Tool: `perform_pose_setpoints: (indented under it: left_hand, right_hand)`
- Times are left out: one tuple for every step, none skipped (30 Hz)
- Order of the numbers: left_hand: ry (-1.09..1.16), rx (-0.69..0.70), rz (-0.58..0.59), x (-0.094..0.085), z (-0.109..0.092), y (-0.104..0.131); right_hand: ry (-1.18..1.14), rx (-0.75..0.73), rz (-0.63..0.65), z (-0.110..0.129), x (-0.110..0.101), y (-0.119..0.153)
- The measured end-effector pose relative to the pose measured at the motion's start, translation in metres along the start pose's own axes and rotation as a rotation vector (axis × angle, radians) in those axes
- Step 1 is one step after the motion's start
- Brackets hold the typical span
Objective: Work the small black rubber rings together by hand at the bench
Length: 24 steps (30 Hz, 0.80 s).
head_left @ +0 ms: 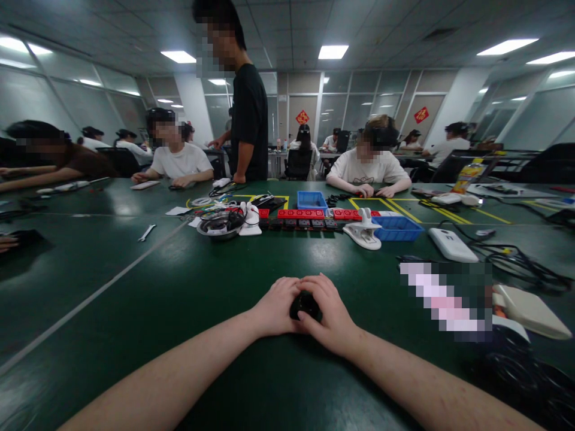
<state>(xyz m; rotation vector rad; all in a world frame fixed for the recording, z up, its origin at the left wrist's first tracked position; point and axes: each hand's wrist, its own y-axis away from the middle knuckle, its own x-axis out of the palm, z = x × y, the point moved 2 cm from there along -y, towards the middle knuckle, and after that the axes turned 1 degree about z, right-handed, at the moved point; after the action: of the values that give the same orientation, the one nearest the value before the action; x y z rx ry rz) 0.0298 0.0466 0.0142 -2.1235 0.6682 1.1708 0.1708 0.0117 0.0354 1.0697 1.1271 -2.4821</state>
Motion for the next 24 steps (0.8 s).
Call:
perform_pose_setpoints:
  left_hand:
    - [-0.007,-0.003,0.003,-0.0008,-0.0016,-0.0003]
    - [-0.013,-0.008,0.004,-0.0016,-0.0032,-0.0005]
    - [-0.019,-0.013,0.006,-0.0023,-0.0048,-0.0007]
    - [-0.025,-0.021,0.007,-0.0029,-0.0063,-0.0007]
    - [-0.033,-0.029,0.006,-0.0033,-0.0075,-0.0007]
    - [-0.043,-0.037,0.006,-0.0036,-0.0083,-0.0007]
    - [-0.055,-0.046,0.007,-0.0037,-0.0088,-0.0007]
    - [-0.068,-0.054,0.007,-0.0038,-0.009,-0.0007]
    - [-0.079,-0.06,0.009,-0.0038,-0.009,-0.0007]
    - [-0.088,-0.063,0.011,-0.0038,-0.009,-0.0009]
    - [-0.092,-0.065,0.012,-0.0039,-0.0089,-0.001]
    - [-0.093,-0.066,0.012,-0.004,-0.0087,-0.0013]
    - [-0.09,-0.065,0.014,-0.004,-0.0086,-0.0015]
    - [-0.084,-0.063,0.015,-0.004,-0.0084,-0.0018]
    - [-0.077,-0.061,0.017,-0.0039,-0.0081,-0.002]
    - [-0.071,-0.059,0.018,-0.0038,-0.0076,-0.0022]
    - [-0.064,-0.055,0.02,-0.0038,-0.0068,-0.0024]
    - [-0.057,-0.05,0.02,-0.0039,-0.0059,-0.0024]
    - [-0.047,-0.046,0.022,-0.0041,-0.0048,-0.0023]
    - [-0.032,-0.041,0.025,-0.0046,-0.0035,-0.0021]
    - [-0.01,-0.037,0.031,-0.0053,-0.0023,-0.0019]
    - [0.018,-0.032,0.042,-0.0061,-0.001,-0.0016]
    - [0.048,-0.027,0.055,-0.0069,0.0,-0.0014]
    - [0.075,-0.019,0.069,-0.0076,0.0009,-0.0011]
  right_hand:
    - [0.013,0.025,-0.016,-0.0011,0.0003,0.0001]
    - [0.024,0.051,-0.026,-0.0019,0.0007,0.0001]
    - [0.033,0.076,-0.033,-0.0025,0.0009,0.0001]
    - [0.041,0.096,-0.034,-0.0028,0.0012,-0.0001]
    - [0.051,0.111,-0.03,-0.0028,0.0015,-0.0004]
    - [0.062,0.124,-0.025,-0.0026,0.0017,-0.0008]
    - [0.076,0.139,-0.018,-0.0023,0.0019,-0.0012]
    - [0.091,0.156,-0.012,-0.0021,0.0021,-0.0016]
    - [0.105,0.176,-0.008,-0.0019,0.0022,-0.002]
    - [0.12,0.197,-0.002,-0.0019,0.0024,-0.0023]
    - [0.135,0.217,0.003,-0.002,0.0026,-0.0027]
    - [0.147,0.234,0.009,-0.0023,0.0028,-0.0031]
    - [0.157,0.247,0.016,-0.0027,0.003,-0.0034]
    - [0.166,0.257,0.022,-0.0031,0.0032,-0.0038]
    - [0.171,0.262,0.028,-0.0035,0.0034,-0.0042]
    - [0.171,0.263,0.032,-0.0038,0.0034,-0.0045]
    - [0.168,0.259,0.034,-0.004,0.0033,-0.0047]
    - [0.161,0.251,0.035,-0.004,0.0031,-0.0049]
    - [0.151,0.239,0.037,-0.0038,0.0028,-0.005]
    - [0.135,0.22,0.039,-0.0034,0.0024,-0.005]
    - [0.113,0.195,0.041,-0.0028,0.0018,-0.005]
    - [0.084,0.163,0.043,-0.0019,0.0011,-0.0049]
    - [0.051,0.127,0.046,-0.001,0.0004,-0.0048]
    - [0.015,0.087,0.049,-0.0001,-0.0003,-0.0047]
